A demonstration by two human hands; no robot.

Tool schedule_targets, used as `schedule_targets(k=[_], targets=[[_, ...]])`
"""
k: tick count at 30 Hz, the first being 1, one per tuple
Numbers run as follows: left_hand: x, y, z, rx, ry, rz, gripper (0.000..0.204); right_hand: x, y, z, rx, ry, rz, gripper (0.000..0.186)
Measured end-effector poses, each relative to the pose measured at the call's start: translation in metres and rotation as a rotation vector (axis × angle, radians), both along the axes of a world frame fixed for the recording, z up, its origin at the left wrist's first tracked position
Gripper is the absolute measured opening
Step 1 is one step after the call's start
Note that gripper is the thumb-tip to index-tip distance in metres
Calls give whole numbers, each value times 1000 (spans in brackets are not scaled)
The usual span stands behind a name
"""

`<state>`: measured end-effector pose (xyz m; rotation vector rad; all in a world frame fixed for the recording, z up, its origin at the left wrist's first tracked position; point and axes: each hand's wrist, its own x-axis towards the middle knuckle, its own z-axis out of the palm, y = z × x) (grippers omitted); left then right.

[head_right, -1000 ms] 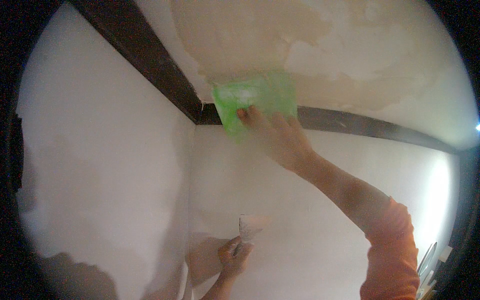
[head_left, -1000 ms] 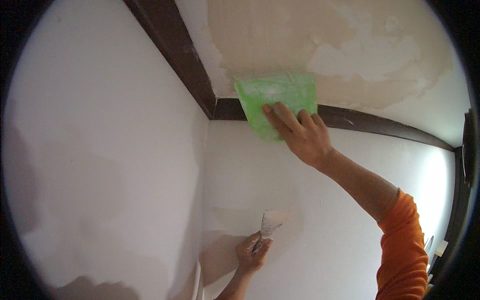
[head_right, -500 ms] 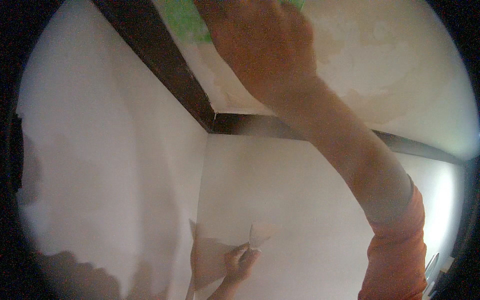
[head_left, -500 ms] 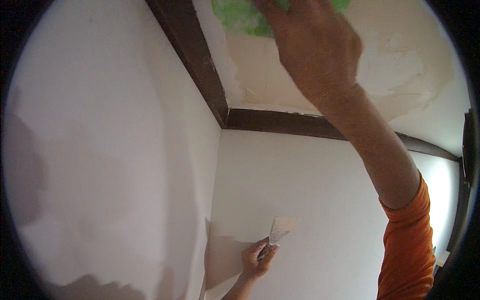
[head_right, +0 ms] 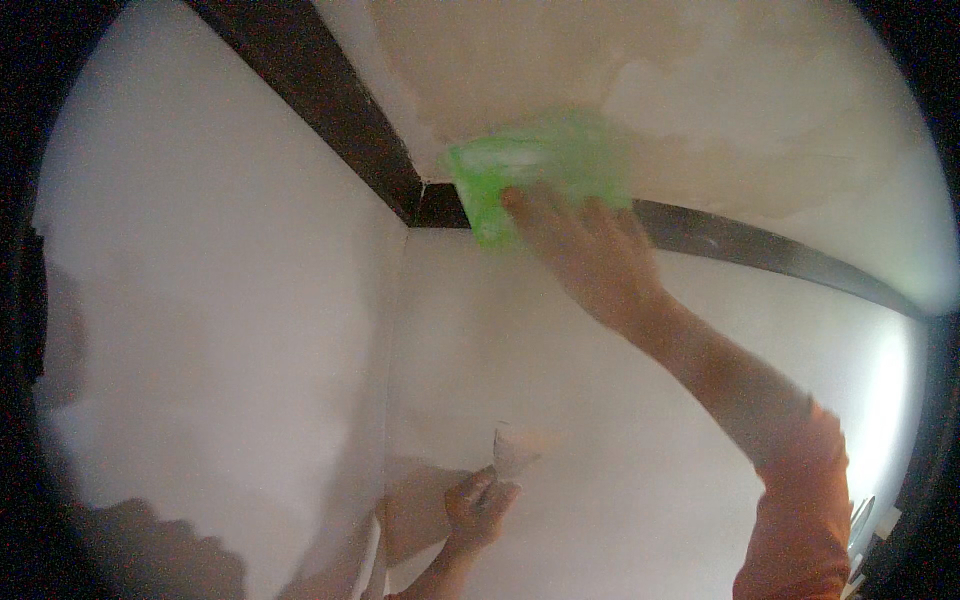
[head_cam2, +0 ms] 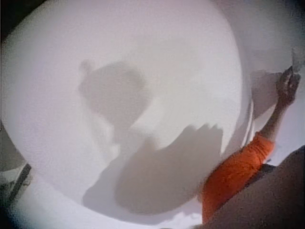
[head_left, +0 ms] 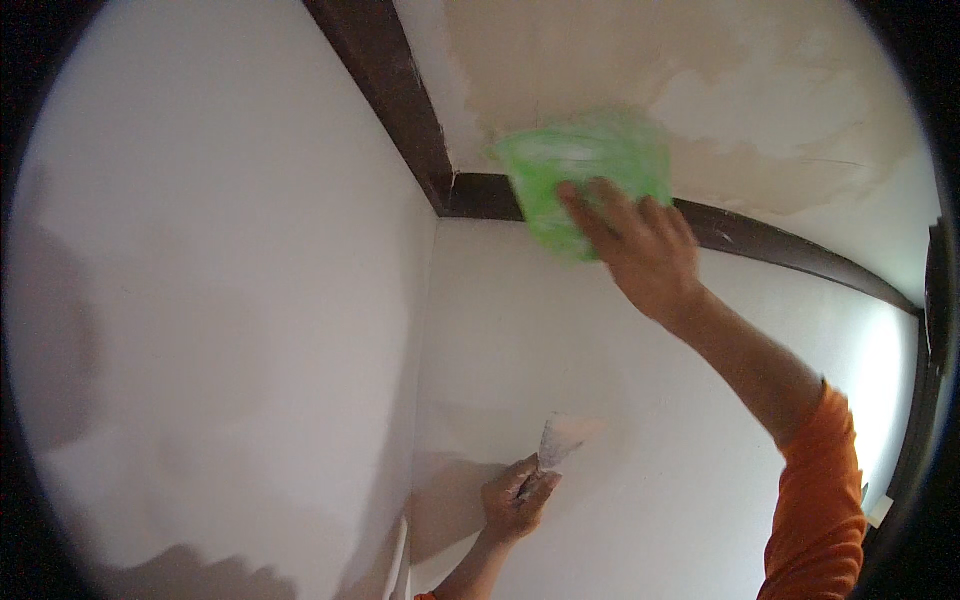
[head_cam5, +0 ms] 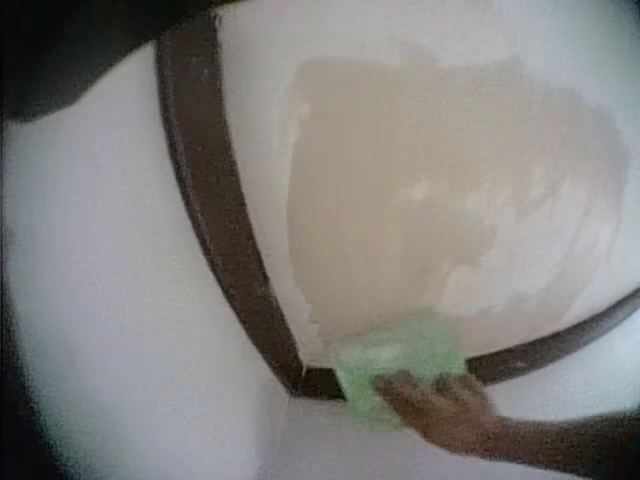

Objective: The person applies plaster to the ceiling using a green trowel and a metal scraper. They repeatedly scoop plaster from the trowel and spread it along the ceiling edge near a dark wooden beam, smoothing the surface in continuous strokes.

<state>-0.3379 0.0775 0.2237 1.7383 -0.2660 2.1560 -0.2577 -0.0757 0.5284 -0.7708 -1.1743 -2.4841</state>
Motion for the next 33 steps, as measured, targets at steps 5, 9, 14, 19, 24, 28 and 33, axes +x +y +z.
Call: schedule_targets(k=[5, 9, 14, 19, 24, 28, 33], targets=[[15, 16, -13, -161, -346, -408, 19, -3, -27, -59, -315, 486, 1199, 27], [11, 26, -17, -336, -412, -781, 25, -20, 8, -73, -874, 1138, 2194, 23], [12, 44, -36, -247, -192, -572, 48, -51, 82, -27, -1125, 851, 2343, 24], [0, 89, -59, -154, -26, -1025, 53, -111, 36, 20, -1259, 656, 3014, 31], [5, 34, -18, -407, -486, -921, 32, -77, -29, 25, -729, 735, 1083, 34], [11, 28, -21, -247, -424, -767, 31, -56, -24, -21, -1012, 662, 2073, 41], [4, 31, -21, -260, -368, -717, 35, -102, 34, -17, -1399, 768, 2948, 23]])
